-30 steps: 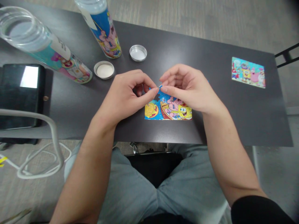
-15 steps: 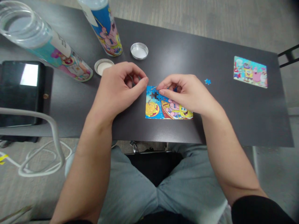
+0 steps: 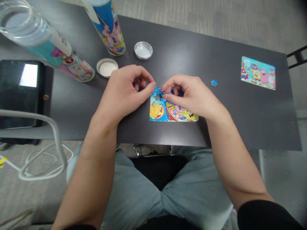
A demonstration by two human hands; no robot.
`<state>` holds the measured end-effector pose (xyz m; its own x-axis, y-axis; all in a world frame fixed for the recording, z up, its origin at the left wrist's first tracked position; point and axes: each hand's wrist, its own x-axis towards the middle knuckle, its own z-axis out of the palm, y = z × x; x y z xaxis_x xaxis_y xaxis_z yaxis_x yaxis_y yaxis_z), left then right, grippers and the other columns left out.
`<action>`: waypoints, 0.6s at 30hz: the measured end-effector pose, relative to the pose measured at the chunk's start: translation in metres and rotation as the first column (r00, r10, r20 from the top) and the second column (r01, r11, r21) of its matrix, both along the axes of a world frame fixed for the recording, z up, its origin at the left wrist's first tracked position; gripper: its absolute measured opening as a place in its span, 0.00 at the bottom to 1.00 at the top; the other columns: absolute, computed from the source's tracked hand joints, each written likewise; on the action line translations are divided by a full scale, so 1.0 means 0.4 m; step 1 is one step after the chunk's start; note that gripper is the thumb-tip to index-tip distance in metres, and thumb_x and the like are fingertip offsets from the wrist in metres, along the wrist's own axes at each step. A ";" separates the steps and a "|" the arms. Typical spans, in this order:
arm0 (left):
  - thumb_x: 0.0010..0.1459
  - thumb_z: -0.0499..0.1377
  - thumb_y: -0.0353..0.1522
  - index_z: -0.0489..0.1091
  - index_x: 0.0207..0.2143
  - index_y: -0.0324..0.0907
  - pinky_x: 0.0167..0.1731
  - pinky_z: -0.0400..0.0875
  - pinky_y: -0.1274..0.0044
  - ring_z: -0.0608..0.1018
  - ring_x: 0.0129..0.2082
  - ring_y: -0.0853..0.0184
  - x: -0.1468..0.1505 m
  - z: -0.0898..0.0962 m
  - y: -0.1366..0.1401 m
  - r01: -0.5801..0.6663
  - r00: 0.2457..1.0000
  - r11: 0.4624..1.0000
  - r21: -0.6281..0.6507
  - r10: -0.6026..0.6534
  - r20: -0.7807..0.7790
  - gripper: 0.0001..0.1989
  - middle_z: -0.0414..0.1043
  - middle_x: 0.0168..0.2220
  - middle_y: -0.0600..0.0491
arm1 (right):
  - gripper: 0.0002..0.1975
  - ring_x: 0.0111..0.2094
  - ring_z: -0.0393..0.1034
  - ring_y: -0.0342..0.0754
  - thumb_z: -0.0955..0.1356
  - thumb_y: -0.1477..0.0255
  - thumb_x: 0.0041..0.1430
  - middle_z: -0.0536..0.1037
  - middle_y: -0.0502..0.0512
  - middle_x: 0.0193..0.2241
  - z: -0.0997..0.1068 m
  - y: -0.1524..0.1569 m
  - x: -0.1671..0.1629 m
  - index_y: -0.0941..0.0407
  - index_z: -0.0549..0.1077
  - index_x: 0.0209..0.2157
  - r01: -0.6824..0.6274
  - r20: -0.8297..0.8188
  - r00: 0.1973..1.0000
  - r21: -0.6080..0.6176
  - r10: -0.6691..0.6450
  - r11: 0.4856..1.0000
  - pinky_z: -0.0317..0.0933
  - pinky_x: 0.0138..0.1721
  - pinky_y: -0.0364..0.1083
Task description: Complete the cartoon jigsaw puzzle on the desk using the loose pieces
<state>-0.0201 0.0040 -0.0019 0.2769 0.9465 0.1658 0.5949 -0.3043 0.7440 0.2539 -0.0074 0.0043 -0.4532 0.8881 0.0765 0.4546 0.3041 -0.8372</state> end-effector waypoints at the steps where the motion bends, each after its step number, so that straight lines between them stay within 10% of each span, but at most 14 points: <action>1: 0.74 0.72 0.38 0.89 0.45 0.48 0.42 0.80 0.65 0.81 0.36 0.58 0.000 0.000 -0.001 0.001 1.000 1.000 -0.003 -0.001 0.001 0.06 0.83 0.36 0.51 | 0.06 0.38 0.78 0.54 0.79 0.75 0.71 0.88 0.53 0.41 -0.001 0.000 0.001 0.49 0.87 0.45 0.010 0.009 1.000 0.006 -0.010 1.000 0.74 0.48 0.59; 9: 0.71 0.75 0.36 0.89 0.47 0.49 0.41 0.78 0.64 0.81 0.36 0.58 -0.003 0.001 -0.002 0.086 0.996 0.996 0.008 -0.086 -0.022 0.05 0.82 0.38 0.51 | 0.06 0.37 0.76 0.54 0.79 0.72 0.74 0.90 0.53 0.45 0.015 0.007 0.025 0.47 0.89 0.49 0.147 0.018 0.989 0.105 -0.150 0.983 0.75 0.45 0.57; 18: 0.74 0.74 0.38 0.87 0.47 0.48 0.39 0.69 0.61 0.81 0.38 0.57 0.027 0.016 -0.006 0.151 0.972 0.988 0.041 -0.141 -0.188 0.05 0.83 0.43 0.50 | 0.06 0.40 0.85 0.59 0.80 0.75 0.68 0.92 0.60 0.42 0.099 0.006 0.279 0.49 0.86 0.43 0.522 0.289 0.778 0.198 -0.559 0.829 0.77 0.45 0.58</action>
